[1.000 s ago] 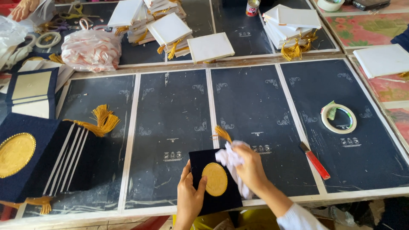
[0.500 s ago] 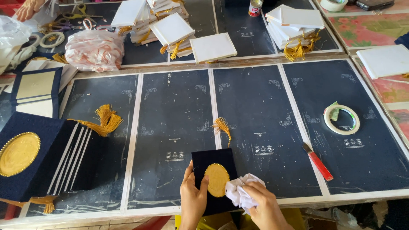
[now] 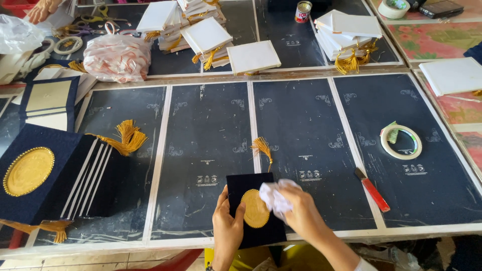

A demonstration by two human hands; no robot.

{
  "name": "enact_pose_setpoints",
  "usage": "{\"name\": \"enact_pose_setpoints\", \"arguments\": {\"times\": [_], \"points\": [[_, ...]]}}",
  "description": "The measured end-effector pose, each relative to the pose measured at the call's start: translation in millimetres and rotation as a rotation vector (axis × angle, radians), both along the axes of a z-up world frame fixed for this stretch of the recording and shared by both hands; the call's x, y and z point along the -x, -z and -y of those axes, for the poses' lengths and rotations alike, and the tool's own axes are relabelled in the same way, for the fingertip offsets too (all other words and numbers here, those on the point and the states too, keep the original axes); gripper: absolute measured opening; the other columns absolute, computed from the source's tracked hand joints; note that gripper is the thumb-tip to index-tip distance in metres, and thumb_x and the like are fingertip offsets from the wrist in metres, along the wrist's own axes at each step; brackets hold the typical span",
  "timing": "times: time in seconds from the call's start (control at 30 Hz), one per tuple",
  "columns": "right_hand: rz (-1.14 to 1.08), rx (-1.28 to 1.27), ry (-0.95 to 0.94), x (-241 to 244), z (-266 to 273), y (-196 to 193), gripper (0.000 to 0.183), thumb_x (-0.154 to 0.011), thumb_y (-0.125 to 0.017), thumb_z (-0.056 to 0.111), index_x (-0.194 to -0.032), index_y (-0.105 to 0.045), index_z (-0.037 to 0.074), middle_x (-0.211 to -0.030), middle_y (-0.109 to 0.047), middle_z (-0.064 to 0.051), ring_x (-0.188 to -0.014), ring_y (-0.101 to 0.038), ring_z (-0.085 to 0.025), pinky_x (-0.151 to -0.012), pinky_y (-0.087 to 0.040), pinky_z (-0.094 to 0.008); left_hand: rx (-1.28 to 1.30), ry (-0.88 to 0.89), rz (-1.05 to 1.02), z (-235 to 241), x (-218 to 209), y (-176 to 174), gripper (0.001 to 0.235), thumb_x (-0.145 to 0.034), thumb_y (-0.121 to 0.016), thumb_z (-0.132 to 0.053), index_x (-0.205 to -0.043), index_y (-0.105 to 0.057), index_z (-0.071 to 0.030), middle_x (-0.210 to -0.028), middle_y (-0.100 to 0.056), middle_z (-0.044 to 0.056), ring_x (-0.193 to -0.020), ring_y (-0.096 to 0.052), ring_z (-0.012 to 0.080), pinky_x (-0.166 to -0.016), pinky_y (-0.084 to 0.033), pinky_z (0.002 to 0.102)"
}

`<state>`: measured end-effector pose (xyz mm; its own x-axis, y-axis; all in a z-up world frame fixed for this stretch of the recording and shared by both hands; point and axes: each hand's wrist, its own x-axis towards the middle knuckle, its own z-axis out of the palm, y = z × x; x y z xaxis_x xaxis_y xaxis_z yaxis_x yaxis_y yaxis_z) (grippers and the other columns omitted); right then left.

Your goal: Workers are manually assembling decorative invitation booklets by placing inserts and cleaning the covers.

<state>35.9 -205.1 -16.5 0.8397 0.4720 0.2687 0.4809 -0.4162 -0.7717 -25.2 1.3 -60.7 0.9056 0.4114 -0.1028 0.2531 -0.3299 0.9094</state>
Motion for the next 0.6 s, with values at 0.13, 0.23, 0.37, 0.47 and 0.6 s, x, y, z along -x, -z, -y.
{"name": "enact_pose_setpoints", "arguments": {"times": [0.13, 0.23, 0.37, 0.47, 0.6], "points": [[-0.053, 0.198, 0.029, 54.0, 29.2, 34.3, 0.053, -0.069, -0.073, -0.019, -0.118, -0.072, 0.003, -0.119, -0.075, -0.013, -0.113, -0.072, -0.023, -0.092, -0.067, -0.024, -0.029, 0.014, -0.003, 0.4, -0.7, -10.3, 0.033, -0.094, -0.066, -0.03, -0.093, -0.067, 0.003, -0.161, -0.052, 0.005, -0.046, -0.038, 0.0137, -0.047, -0.037, 0.034], [-0.154, 0.214, -0.024, 72.9, 43.3, 46.9, 0.044, -0.068, -0.086, -0.008, -0.108, -0.076, 0.007, -0.108, -0.078, -0.006, -0.097, -0.076, -0.016, -0.092, -0.064, -0.03, -0.026, 0.007, -0.021, 0.6, -2.3, -9.6, 0.036, -0.094, -0.066, -0.029, -0.09, -0.065, 0.006, -0.162, -0.05, 0.006, -0.042, -0.032, 0.0137, -0.04, -0.032, 0.031], [-0.31, 0.25, -0.061, 82.7, 72.6, 81.2, 0.058, -0.068, -0.073, -0.014, -0.121, -0.074, 0.009, -0.127, -0.071, -0.009, -0.124, -0.065, -0.021, -0.097, -0.05, -0.032, -0.003, 0.015, 0.044, 0.5, -0.1, 3.1, 0.033, -0.092, -0.068, -0.027, -0.108, -0.069, 0.002, -0.154, -0.057, 0.009, -0.11, -0.068, 0.0218, -0.083, -0.049, 0.035], [-0.463, 0.345, 0.064, 65.5, 57.9, -8.4, 0.053, -0.075, -0.074, 0.002, -0.123, -0.08, 0.023, -0.124, -0.076, 0.0, -0.119, -0.071, -0.01, -0.096, -0.053, -0.024, -0.031, 0.028, 0.147, -6.6, -4.3, 15.2, 0.044, -0.09, -0.072, -0.027, -0.123, -0.07, 0.003, -0.147, -0.062, 0.013, -0.137, -0.06, 0.0264, -0.109, -0.049, 0.036], [-0.459, 0.383, 0.66, 48.6, 104.7, -70.8, 0.088, -0.078, -0.068, 0.001, -0.152, -0.058, 0.045, -0.108, -0.088, 0.002, -0.07, -0.08, -0.022, -0.067, -0.055, -0.03, -0.069, 0.104, 0.228, -13.9, -7.1, 2.5, 0.026, -0.094, -0.07, -0.027, -0.09, -0.067, -0.001, -0.131, -0.067, 0.013, -0.123, -0.067, 0.0277, -0.101, -0.049, 0.036]]}}
